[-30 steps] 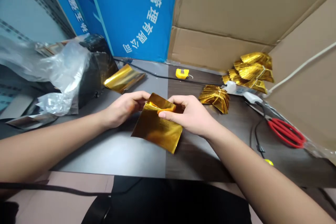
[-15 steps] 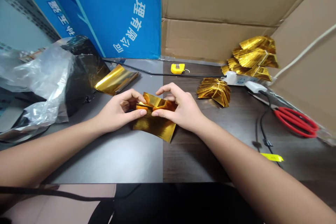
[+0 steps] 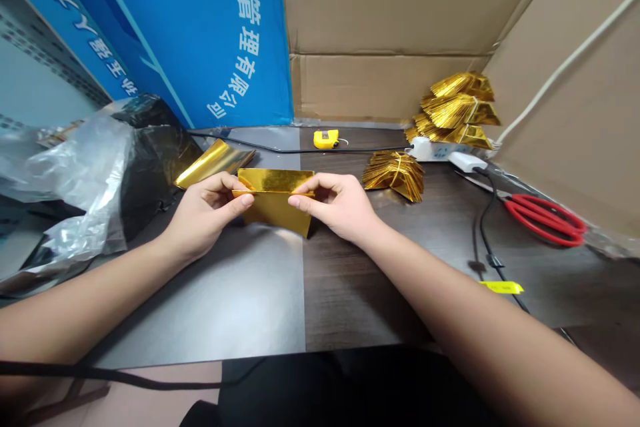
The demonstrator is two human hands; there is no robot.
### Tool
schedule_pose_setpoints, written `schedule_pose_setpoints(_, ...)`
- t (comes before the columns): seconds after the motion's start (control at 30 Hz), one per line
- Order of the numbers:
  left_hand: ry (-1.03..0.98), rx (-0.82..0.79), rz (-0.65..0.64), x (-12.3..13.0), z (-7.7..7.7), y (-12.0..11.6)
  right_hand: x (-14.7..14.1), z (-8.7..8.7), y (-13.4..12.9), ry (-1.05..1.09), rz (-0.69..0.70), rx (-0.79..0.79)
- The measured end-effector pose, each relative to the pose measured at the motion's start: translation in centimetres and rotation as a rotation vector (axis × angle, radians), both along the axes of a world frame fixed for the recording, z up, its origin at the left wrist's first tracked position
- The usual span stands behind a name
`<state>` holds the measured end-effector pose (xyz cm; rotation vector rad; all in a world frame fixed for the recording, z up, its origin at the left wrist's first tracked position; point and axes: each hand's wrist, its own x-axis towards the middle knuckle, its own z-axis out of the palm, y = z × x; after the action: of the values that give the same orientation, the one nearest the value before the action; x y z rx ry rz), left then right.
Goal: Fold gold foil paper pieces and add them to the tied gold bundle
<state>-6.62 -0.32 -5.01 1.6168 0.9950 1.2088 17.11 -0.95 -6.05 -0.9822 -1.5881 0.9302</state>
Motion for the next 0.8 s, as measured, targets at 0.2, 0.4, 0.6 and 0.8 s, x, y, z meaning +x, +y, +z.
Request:
schedule_pose_setpoints(0.2,-0.032,-0.009,-0.006,0.04,-0.11,0.05,-0.12,0.02,-0.39,0.023,-0.071,0.088)
schedule_pose_setpoints(0.4,-0.018,-0.018,0.034,0.11,0.18,-0.22,-0.32,-0.1,-0.66,0.122,-0.094,0.119)
schedule_pose_setpoints(0.6,-0.041,-0.041,0.044,0.06,0.43,-0.26,-0.2,-0.14,-0.41,0.142,-0.087,0.041)
schedule_pose_setpoints(0.8,-0.075,0.056,0.074,0.03,0.19,-0.17,-0.13,0.14,-0.4,0.145,-0.119,0.063)
